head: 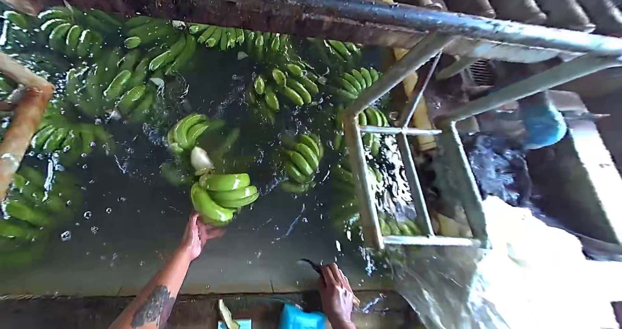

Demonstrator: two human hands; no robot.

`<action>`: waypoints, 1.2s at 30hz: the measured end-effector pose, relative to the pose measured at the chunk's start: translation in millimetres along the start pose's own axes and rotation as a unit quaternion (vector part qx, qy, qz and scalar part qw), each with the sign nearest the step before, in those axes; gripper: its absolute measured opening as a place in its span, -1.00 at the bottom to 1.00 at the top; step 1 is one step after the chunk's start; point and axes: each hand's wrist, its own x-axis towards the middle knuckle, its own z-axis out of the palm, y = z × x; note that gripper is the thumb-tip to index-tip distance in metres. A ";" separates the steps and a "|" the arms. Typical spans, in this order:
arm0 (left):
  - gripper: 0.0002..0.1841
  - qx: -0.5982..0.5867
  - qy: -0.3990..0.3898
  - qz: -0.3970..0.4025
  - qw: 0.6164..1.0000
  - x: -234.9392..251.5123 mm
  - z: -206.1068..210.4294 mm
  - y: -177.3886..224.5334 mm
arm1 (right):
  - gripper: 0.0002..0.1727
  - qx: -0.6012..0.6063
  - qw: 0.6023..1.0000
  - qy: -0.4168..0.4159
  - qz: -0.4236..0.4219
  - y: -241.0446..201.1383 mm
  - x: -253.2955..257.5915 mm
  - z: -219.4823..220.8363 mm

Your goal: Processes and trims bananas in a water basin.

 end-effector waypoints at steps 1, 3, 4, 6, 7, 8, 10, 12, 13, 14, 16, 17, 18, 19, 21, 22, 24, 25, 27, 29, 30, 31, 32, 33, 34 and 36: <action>-0.28 0.014 0.025 -0.033 0.999 -6.2 -6.8 1.0 | -0.76 -0.002 1.000 -0.004 0.003 -0.3 0.7 -0.7; -0.16 0.040 0.071 -0.085 0.993 -7.4 -17.0 10.6 | -0.76 -0.005 1.000 -0.006 0.004 1.0 0.4 0.2; -0.14 0.066 0.065 -0.111 0.990 -5.8 -20.1 19.5 | -0.76 -0.003 1.000 -0.001 0.001 1.8 -0.1 1.1; -0.19 0.150 0.015 -0.121 0.981 4.1 -21.9 28.4 | -0.73 -0.005 1.000 0.009 -0.006 3.1 0.0 2.6; -0.27 0.197 -0.006 -0.094 0.976 7.7 -20.7 27.0 | -0.72 -0.005 1.000 0.009 -0.007 3.6 0.0 3.4; -0.36 0.250 -0.008 -0.053 0.967 1.5 -14.6 26.8 | -0.71 -0.006 1.000 0.006 -0.006 3.4 -0.2 3.8; -0.47 0.381 -0.015 -0.091 0.920 -30.7 14.9 49.9 | -0.71 -0.006 1.000 0.000 -0.002 1.2 0.0 2.2; -0.47 0.362 0.051 -0.050 0.929 -25.3 14.9 13.1 | -0.73 -0.010 1.000 -0.004 0.000 1.5 0.2 1.4; -0.44 0.336 0.067 -0.025 0.939 -13.7 3.4 -11.7 | -0.74 -0.012 1.000 -0.005 0.000 1.5 1.3 1.9; -0.40 0.324 0.045 -0.046 0.944 -7.5 -5.0 -21.7 | -0.75 -0.015 1.000 -0.006 0.002 1.9 2.8 3.0; -0.45 0.317 -0.001 -0.037 0.948 -5.7 -7.8 -33.1 | -0.77 -0.022 1.000 -0.003 0.004 3.4 2.1 3.7; -0.48 0.341 -0.016 -0.015 0.940 -5.5 -8.0 -37.5 | -0.76 -0.024 1.000 -0.003 0.002 4.5 1.4 3.3; -0.48 0.358 -0.015 -0.009 0.934 -6.5 -7.1 -38.0 | -0.75 -0.023 1.000 -0.006 0.001 4.9 1.3 3.2; -0.48 0.356 0.001 -0.017 0.934 -5.4 -5.7 -36.8 | -0.73 -0.021 1.000 -0.008 0.000 3.8 2.1 3.2; -0.43 0.246 0.042 -0.089 0.964 -2.7 -7.1 -42.8 | -0.74 -0.025 1.000 -0.008 0.000 2.2 3.8 4.0; -0.42 0.199 0.048 -0.119 0.972 -0.7 -8.2 -47.3 | -0.75 -0.025 1.000 -0.008 0.001 1.9 4.4 3.5; -0.46 0.156 0.029 -0.146 0.976 -3.6 -8.4 -47.9 | -0.75 -0.028 1.000 -0.008 0.001 3.7 3.6 3.1; -0.52 0.139 0.017 -0.140 0.980 -6.0 -8.2 -47.8 | -0.74 -0.028 1.000 -0.009 -0.001 4.8 3.2 3.4; -0.57 0.111 0.016 -0.126 0.986 -11.5 -6.6 -43.5 | -0.73 -0.025 1.000 -0.010 -0.005 4.7 3.2 3.8; -0.56 0.118 0.030 -0.116 0.986 -20.3 -0.7 -34.5 | -0.74 -0.026 1.000 -0.008 -0.007 4.0 3.7 3.1; -0.55 0.123 0.032 -0.109 0.986 -25.3 0.8 -30.5 | -0.74 -0.024 1.000 -0.005 -0.009 4.0 3.6 3.1; -0.58 0.121 0.028 -0.104 0.987 -31.2 3.1 -26.2 | -0.74 -0.023 1.000 -0.001 -0.010 4.3 3.5 3.5; -0.63 0.109 0.021 -0.096 0.989 -34.7 4.4 -24.2 | -0.74 -0.019 1.000 -0.002 -0.009 4.4 3.6 3.7; -0.64 0.092 0.019 -0.089 0.992 -35.9 3.9 -24.0 | -0.73 -0.016 1.000 -0.005 -0.008 4.7 3.9 3.8; -0.64 0.079 0.026 -0.084 0.993 -36.2 4.0 -23.3 | -0.73 -0.016 1.000 -0.004 -0.008 4.7 4.1 4.1; -0.58 0.084 0.038 -0.055 0.994 -39.8 8.9 -17.3 | -0.73 -0.009 1.000 -0.002 -0.009 3.1 5.1 3.4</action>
